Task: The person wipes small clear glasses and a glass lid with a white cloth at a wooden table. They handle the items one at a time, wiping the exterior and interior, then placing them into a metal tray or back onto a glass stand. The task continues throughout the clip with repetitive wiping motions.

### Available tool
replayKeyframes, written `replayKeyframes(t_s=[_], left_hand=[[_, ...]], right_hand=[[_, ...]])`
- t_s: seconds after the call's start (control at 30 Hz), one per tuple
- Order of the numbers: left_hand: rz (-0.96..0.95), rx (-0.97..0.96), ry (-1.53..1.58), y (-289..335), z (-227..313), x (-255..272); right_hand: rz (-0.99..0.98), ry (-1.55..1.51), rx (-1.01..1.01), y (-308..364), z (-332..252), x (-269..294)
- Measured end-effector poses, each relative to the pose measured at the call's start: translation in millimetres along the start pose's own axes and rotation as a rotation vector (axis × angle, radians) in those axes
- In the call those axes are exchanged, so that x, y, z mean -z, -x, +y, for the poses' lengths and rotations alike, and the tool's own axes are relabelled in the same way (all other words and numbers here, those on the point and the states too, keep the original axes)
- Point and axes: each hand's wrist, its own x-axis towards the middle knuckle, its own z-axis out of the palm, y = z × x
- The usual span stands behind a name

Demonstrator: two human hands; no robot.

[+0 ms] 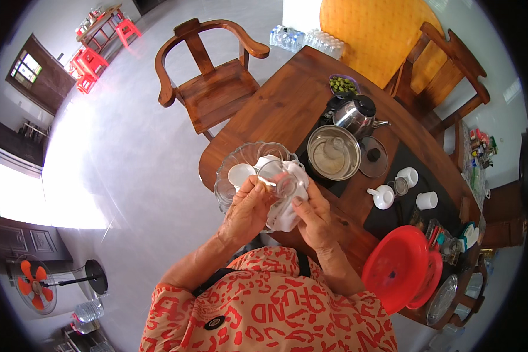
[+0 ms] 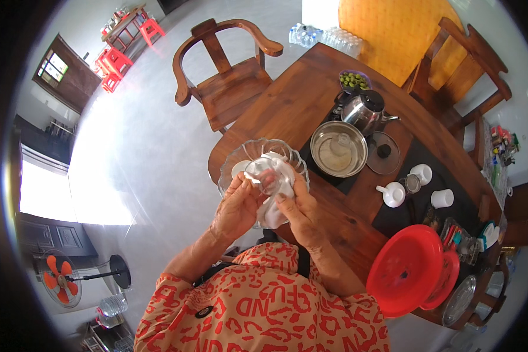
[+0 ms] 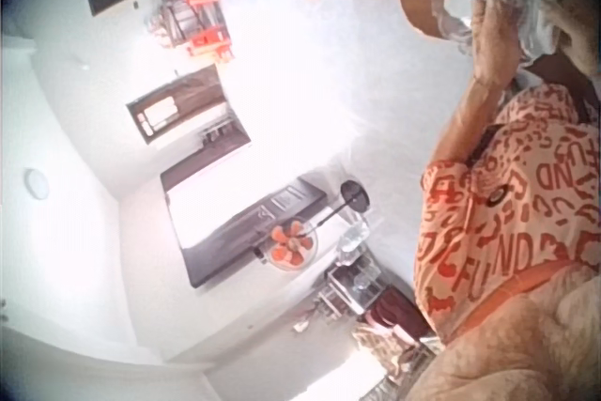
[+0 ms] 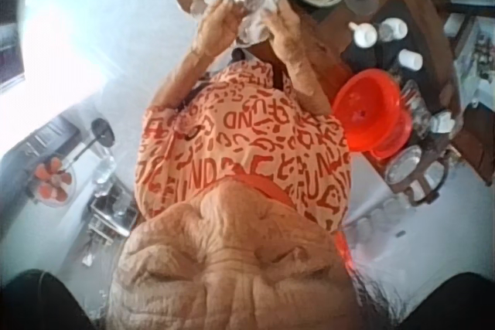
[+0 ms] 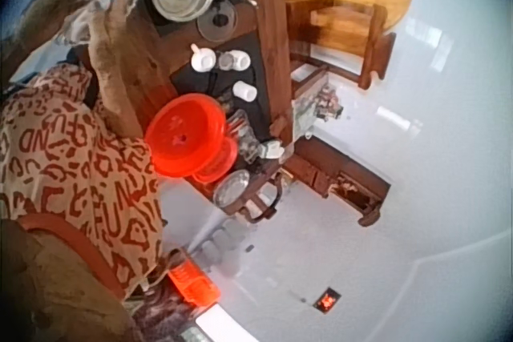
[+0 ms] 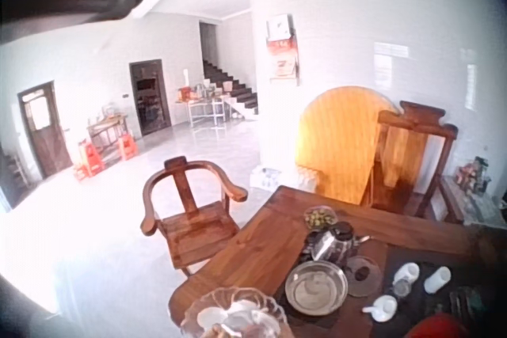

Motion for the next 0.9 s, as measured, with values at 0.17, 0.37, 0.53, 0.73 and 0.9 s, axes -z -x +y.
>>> replayKeyframes(t_s=[0.17, 0.37, 0.53, 0.73, 0.9], left_hand=[[0.13, 0.003, -0.072, -4.3, -24.5, -4.0], [0.183, -0.062, -0.309, -6.3, -53.7, -17.3], [0.202, -0.068, -0.358, -13.1, -75.3, -23.2], [0.185, 0.034, -0.258, -11.1, -85.4, -23.0], [0.165, 0.045, -0.274, -13.2, -89.3, -23.5]], right_hand=[[0.024, -0.145, -0.108, 12.5, -1.7, -0.4], [0.03, 0.384, -0.073, 29.2, -7.7, 18.3], [0.069, 0.739, 0.195, 40.6, -3.8, 24.5], [-0.075, 0.926, 0.33, 46.9, -15.9, 46.8], [-0.11, 1.115, 0.175, 60.3, -5.6, 94.6]])
